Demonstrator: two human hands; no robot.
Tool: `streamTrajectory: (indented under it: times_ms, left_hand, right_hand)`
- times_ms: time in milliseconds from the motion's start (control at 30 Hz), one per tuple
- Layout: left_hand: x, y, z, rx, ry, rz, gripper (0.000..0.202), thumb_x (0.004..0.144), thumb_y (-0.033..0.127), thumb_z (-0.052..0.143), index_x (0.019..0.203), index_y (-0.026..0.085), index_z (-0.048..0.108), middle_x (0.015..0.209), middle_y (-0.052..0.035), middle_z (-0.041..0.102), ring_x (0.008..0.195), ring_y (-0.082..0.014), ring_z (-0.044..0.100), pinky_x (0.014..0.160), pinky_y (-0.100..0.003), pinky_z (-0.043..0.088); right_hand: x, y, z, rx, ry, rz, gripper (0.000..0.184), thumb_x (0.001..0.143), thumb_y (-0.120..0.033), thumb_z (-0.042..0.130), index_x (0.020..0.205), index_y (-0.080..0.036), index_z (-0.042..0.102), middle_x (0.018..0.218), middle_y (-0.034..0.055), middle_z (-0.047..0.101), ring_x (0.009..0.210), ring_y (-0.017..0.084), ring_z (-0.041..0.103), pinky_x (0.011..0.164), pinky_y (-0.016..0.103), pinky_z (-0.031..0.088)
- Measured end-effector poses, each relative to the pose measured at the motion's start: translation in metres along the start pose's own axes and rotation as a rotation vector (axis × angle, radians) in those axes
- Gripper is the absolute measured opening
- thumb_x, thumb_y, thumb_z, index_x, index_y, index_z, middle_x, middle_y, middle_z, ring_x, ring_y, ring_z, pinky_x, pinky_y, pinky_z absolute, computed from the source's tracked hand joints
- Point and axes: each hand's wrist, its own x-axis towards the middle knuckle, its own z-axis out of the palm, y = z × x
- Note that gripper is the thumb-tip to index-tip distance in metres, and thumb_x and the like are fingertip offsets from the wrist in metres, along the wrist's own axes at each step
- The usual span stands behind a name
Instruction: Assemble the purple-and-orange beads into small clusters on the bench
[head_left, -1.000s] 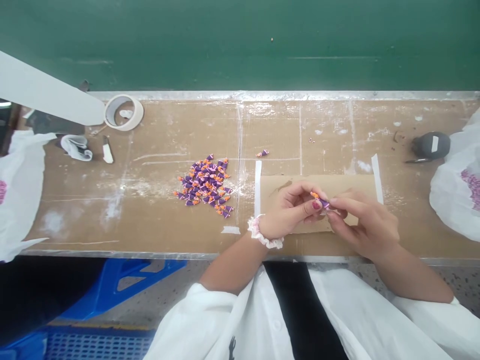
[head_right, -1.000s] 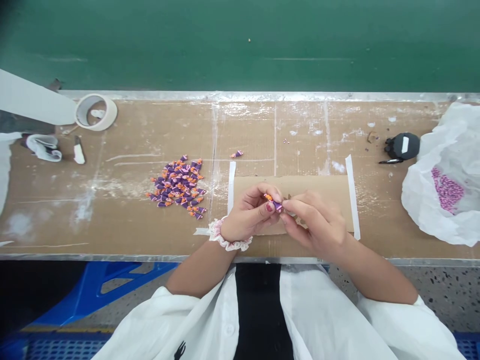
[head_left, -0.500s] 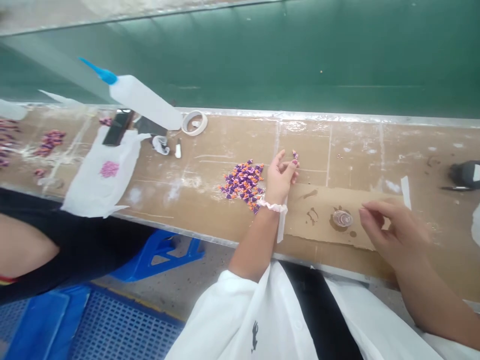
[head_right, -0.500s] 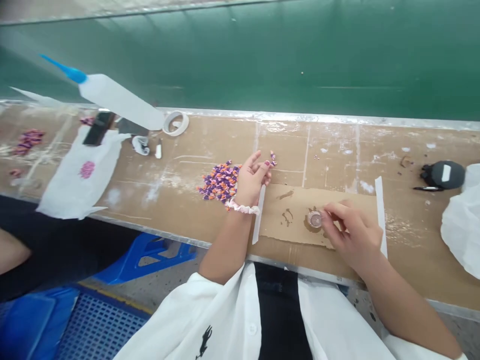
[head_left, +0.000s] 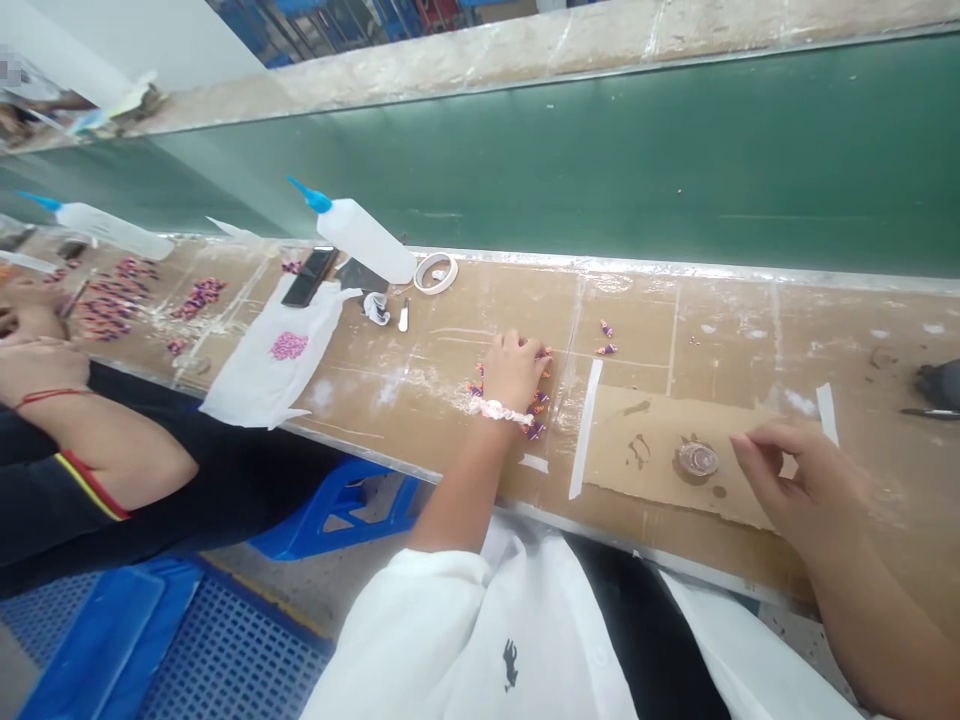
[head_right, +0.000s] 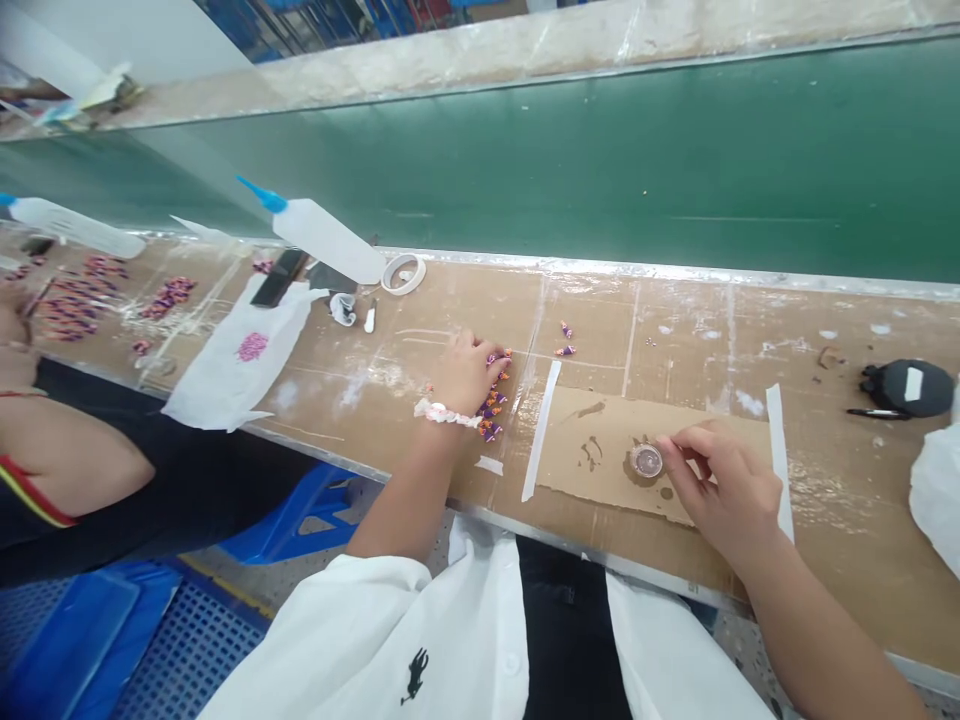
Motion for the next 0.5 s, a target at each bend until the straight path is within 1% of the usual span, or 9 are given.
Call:
streamTrajectory:
  times_ms: [67, 133, 200, 233, 300, 367, 400, 433, 500]
  left_hand:
    - [0.004, 0.006, 0.001, 0.091, -0.044, 0.021, 0.021, 0.089, 0.032, 0.055, 0.098, 0.021, 0.069, 0.107, -0.0122, 0.058, 0.107, -0.028, 0.05, 0.087, -0.038, 0.042]
    - [0.007, 0.011, 0.001, 0.158, -0.078, 0.036, 0.021, 0.089, 0.03, 0.054, 0.098, 0.018, 0.069, 0.107, -0.0137, 0.059, 0.108, -0.0295, 0.05, 0.085, -0.039, 0.042]
    - [0.008, 0.016, 0.0, 0.178, -0.097, 0.062, 0.022, 0.09, 0.023, 0.05, 0.097, 0.014, 0.068, 0.105, -0.016, 0.06, 0.107, -0.0301, 0.051, 0.083, -0.039, 0.042]
    - [0.009, 0.017, 0.0, 0.173, -0.1, 0.08, 0.023, 0.09, 0.018, 0.047, 0.096, 0.012, 0.068, 0.104, -0.0172, 0.061, 0.106, -0.0301, 0.051, 0.082, -0.039, 0.042]
    - [0.011, 0.019, 0.001, 0.151, -0.101, 0.121, 0.028, 0.088, 0.008, 0.041, 0.094, 0.009, 0.068, 0.102, -0.019, 0.061, 0.104, -0.0296, 0.052, 0.082, -0.039, 0.042]
    - [0.015, 0.019, 0.001, 0.122, -0.096, 0.158, 0.031, 0.086, 0.003, 0.037, 0.091, 0.008, 0.067, 0.101, -0.0201, 0.061, 0.104, -0.0294, 0.053, 0.082, -0.039, 0.042]
    - [0.018, 0.018, 0.0, 0.103, -0.091, 0.172, 0.03, 0.086, 0.003, 0.037, 0.089, 0.007, 0.067, 0.1, -0.0203, 0.061, 0.103, -0.0294, 0.053, 0.083, -0.04, 0.042]
    - [0.02, 0.017, -0.001, 0.08, -0.084, 0.183, 0.029, 0.085, 0.003, 0.038, 0.088, 0.007, 0.066, 0.099, -0.0203, 0.061, 0.103, -0.0293, 0.052, 0.083, -0.04, 0.042]
    - [0.025, 0.015, -0.005, 0.02, -0.064, 0.202, 0.024, 0.085, 0.005, 0.04, 0.087, 0.008, 0.063, 0.099, -0.0196, 0.06, 0.101, -0.0282, 0.052, 0.083, -0.04, 0.042]
  right_hand:
    - [-0.002, 0.004, 0.002, -0.044, 0.002, -0.005, 0.019, 0.078, -0.009, 0.069, 0.084, -0.021, 0.056, 0.06, -0.006, 0.054, 0.048, 0.006, 0.046, 0.045, 0.02, 0.039]
    - [-0.004, 0.01, 0.005, -0.079, 0.001, 0.016, 0.016, 0.08, -0.01, 0.068, 0.082, -0.02, 0.056, 0.06, -0.0055, 0.055, 0.049, 0.007, 0.047, 0.046, 0.02, 0.04]
    - [-0.003, 0.019, 0.01, -0.094, -0.017, 0.082, 0.012, 0.082, -0.015, 0.066, 0.079, -0.02, 0.056, 0.061, -0.0045, 0.056, 0.05, 0.008, 0.05, 0.048, 0.021, 0.041]
    - [-0.003, 0.025, 0.013, -0.093, -0.037, 0.139, 0.01, 0.082, -0.018, 0.065, 0.078, -0.02, 0.057, 0.062, -0.0038, 0.058, 0.051, 0.009, 0.052, 0.049, 0.021, 0.042]
    - [0.002, 0.037, 0.02, -0.068, -0.149, 0.293, 0.008, 0.084, -0.024, 0.063, 0.078, -0.02, 0.058, 0.066, -0.0014, 0.063, 0.056, 0.011, 0.058, 0.051, 0.023, 0.045]
    - [0.009, 0.049, 0.029, -0.059, -0.304, 0.432, 0.01, 0.085, -0.029, 0.06, 0.081, -0.019, 0.061, 0.072, 0.0015, 0.066, 0.063, 0.015, 0.062, 0.054, 0.025, 0.046]
    - [0.014, 0.055, 0.034, -0.079, -0.377, 0.469, 0.011, 0.085, -0.029, 0.058, 0.084, -0.019, 0.062, 0.075, 0.0028, 0.067, 0.065, 0.016, 0.062, 0.056, 0.027, 0.047]
    - [0.019, 0.061, 0.038, -0.097, -0.419, 0.479, 0.013, 0.085, -0.029, 0.056, 0.087, -0.019, 0.063, 0.078, 0.0039, 0.068, 0.067, 0.017, 0.062, 0.058, 0.028, 0.047]
    - [0.029, 0.072, 0.048, -0.132, -0.456, 0.477, 0.015, 0.083, -0.024, 0.054, 0.092, -0.019, 0.065, 0.084, 0.006, 0.069, 0.074, 0.02, 0.062, 0.065, 0.031, 0.047]
